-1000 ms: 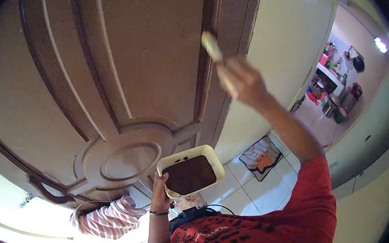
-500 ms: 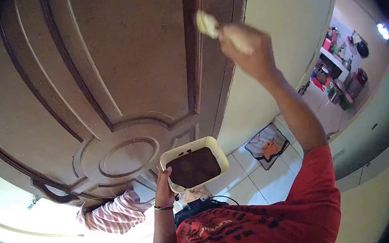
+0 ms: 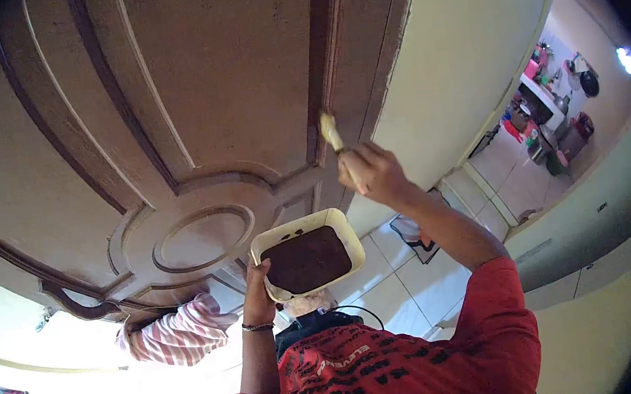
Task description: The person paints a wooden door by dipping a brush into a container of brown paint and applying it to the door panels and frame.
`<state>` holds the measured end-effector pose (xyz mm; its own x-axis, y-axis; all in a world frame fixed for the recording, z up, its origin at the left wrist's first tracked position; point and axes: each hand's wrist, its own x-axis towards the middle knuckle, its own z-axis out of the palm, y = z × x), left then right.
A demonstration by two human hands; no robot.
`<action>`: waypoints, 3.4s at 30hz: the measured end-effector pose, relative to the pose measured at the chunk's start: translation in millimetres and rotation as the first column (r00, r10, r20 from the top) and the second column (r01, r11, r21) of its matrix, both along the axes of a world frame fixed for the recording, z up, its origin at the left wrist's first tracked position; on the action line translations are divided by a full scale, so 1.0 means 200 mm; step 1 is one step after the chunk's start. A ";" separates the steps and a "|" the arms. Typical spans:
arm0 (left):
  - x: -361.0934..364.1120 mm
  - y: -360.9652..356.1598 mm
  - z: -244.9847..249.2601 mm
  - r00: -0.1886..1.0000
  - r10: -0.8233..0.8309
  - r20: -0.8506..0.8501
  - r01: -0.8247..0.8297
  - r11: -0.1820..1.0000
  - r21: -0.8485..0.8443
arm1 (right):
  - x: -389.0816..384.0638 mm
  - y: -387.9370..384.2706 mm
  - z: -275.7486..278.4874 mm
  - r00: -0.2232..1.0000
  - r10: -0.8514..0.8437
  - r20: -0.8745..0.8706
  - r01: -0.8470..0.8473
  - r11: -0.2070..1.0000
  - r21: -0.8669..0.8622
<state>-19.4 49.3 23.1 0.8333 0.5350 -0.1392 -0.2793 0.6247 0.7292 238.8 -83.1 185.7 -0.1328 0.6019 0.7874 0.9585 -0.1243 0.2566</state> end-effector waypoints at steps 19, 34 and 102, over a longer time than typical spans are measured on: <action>-0.07 0.02 -0.01 0.996 -0.045 0.076 0.056 0.987 -0.149 | -0.06 0.09 0.43 0.993 -0.109 0.039 0.092 0.947 0.307; -0.13 0.08 -0.01 0.998 -0.022 0.052 0.028 0.994 -0.108 | -0.09 0.03 -0.23 0.936 -0.034 -0.351 0.056 0.997 0.053; -0.03 -0.01 -0.02 0.999 -0.034 0.008 0.034 0.999 -0.025 | 0.09 0.00 0.40 0.995 0.098 -0.002 -0.096 0.982 0.162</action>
<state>-24.6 48.3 19.9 0.8518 0.5032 -0.1457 -0.2632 0.6516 0.7115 257.5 -82.7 265.8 -0.1760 0.4509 0.8751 0.9705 -0.0696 0.2310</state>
